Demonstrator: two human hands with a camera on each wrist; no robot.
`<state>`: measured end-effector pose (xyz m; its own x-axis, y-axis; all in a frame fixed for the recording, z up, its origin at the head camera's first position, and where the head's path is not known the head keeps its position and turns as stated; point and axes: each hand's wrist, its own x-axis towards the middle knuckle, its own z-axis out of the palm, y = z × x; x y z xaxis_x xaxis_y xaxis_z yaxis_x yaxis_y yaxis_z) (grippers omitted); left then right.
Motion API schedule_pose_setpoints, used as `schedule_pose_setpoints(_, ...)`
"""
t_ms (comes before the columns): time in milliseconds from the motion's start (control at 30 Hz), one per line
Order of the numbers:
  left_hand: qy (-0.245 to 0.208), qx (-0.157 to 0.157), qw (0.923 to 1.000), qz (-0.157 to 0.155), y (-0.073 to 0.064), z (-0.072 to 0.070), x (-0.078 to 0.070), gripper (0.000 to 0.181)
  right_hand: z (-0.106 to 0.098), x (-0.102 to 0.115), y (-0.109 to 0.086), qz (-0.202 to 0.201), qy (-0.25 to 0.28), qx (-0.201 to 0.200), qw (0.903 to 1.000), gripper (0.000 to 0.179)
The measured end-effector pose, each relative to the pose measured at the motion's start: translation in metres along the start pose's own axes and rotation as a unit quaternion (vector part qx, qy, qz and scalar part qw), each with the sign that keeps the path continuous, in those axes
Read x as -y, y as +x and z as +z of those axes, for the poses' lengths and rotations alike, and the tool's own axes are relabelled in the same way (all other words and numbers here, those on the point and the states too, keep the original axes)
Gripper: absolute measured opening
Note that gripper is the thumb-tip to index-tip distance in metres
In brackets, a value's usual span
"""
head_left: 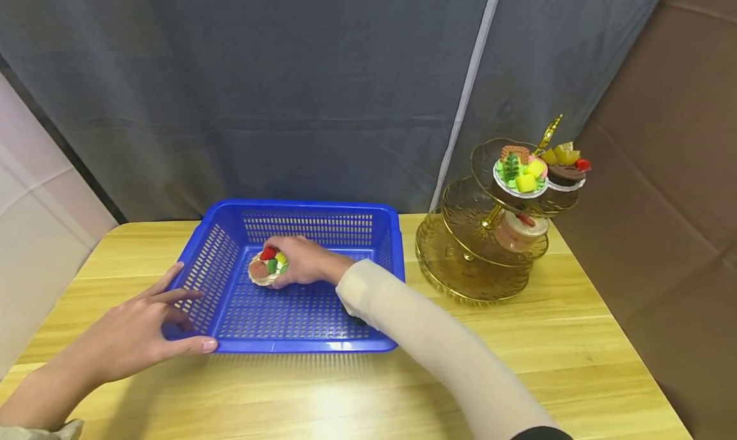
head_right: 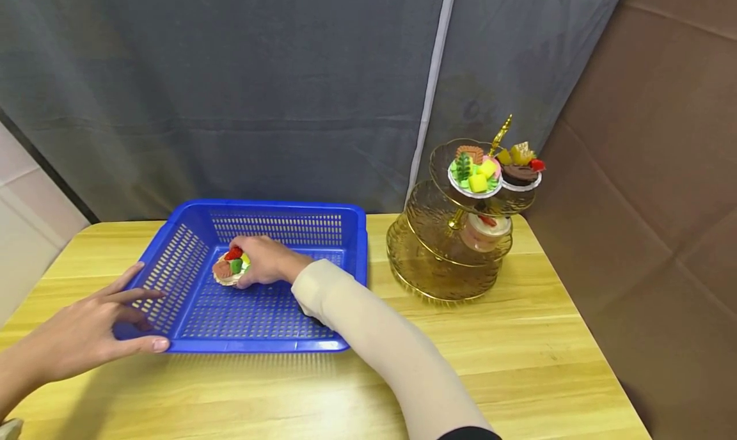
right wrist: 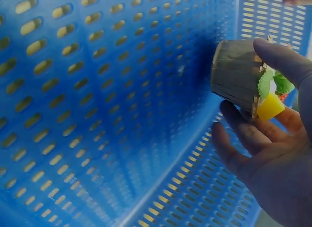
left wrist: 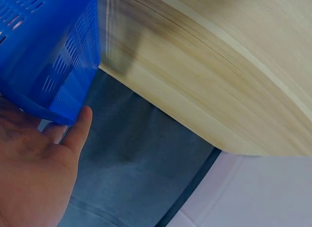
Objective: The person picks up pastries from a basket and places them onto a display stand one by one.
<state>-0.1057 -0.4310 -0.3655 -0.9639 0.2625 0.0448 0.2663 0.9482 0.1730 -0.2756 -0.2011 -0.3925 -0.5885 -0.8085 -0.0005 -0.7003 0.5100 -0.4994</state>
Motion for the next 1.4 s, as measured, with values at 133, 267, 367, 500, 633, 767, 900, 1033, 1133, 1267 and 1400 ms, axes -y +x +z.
schedule_pose_setpoints(133, 0.001, -0.001, 1.0000, 0.001, 0.001, -0.001, 0.000, 0.039, -0.008, 0.003, -0.004, -0.011, 0.019, -0.009, 0.9997, 0.066)
schedule_pose_setpoints(267, 0.003, -0.006, 1.0000, 0.005, 0.001, -0.001, 0.000, 0.037, -0.018, 0.007, -0.009, -0.027, 0.046, -0.014, 0.9985, 0.065)
schedule_pose_setpoints(367, 0.002, -0.005, 1.0000, 0.004, 0.000, 0.000, 0.001, 0.040, -0.026, 0.010, -0.014, -0.040, 0.062, -0.016, 0.9971, 0.062)
schedule_pose_setpoints(500, 0.001, -0.008, 1.0000, 0.002, 0.000, 0.001, 0.001, 0.045, -0.038, 0.012, -0.021, -0.048, 0.088, -0.028, 0.9945, 0.060)
schedule_pose_setpoints(633, 0.000, -0.008, 1.0000, -0.001, -0.001, 0.001, 0.002, 0.049, -0.050, 0.014, -0.031, -0.053, 0.107, -0.047, 0.9918, 0.061)
schedule_pose_setpoints(767, 0.000, -0.010, 0.9999, -0.001, -0.001, 0.001, 0.002, 0.043, -0.063, 0.016, -0.045, -0.065, 0.121, -0.066, 0.9883, 0.062)
schedule_pose_setpoints(900, 0.001, -0.017, 0.9998, 0.006, 0.000, 0.001, 0.002, 0.034, -0.078, 0.014, -0.067, -0.079, 0.122, -0.086, 0.9857, 0.063)
schedule_pose_setpoints(1033, 0.004, -0.018, 0.9998, 0.008, 0.000, 0.002, 0.002, 0.035, -0.091, 0.010, -0.090, -0.082, 0.102, -0.093, 0.9870, 0.066)
schedule_pose_setpoints(1133, 0.004, -0.018, 0.9998, 0.007, 0.000, 0.002, 0.003, 0.038, -0.098, 0.006, -0.104, -0.082, 0.087, -0.099, 0.9879, 0.067)
schedule_pose_setpoints(1267, 0.003, -0.019, 0.9998, 0.008, 0.000, 0.003, 0.003, 0.043, -0.103, 0.000, -0.120, -0.083, 0.078, -0.111, 0.9872, 0.066)
schedule_pose_setpoints(1400, 0.003, -0.018, 0.9998, 0.007, 0.000, 0.004, 0.003, 0.045, -0.106, -0.008, -0.135, -0.085, 0.081, -0.128, 0.9847, 0.066)
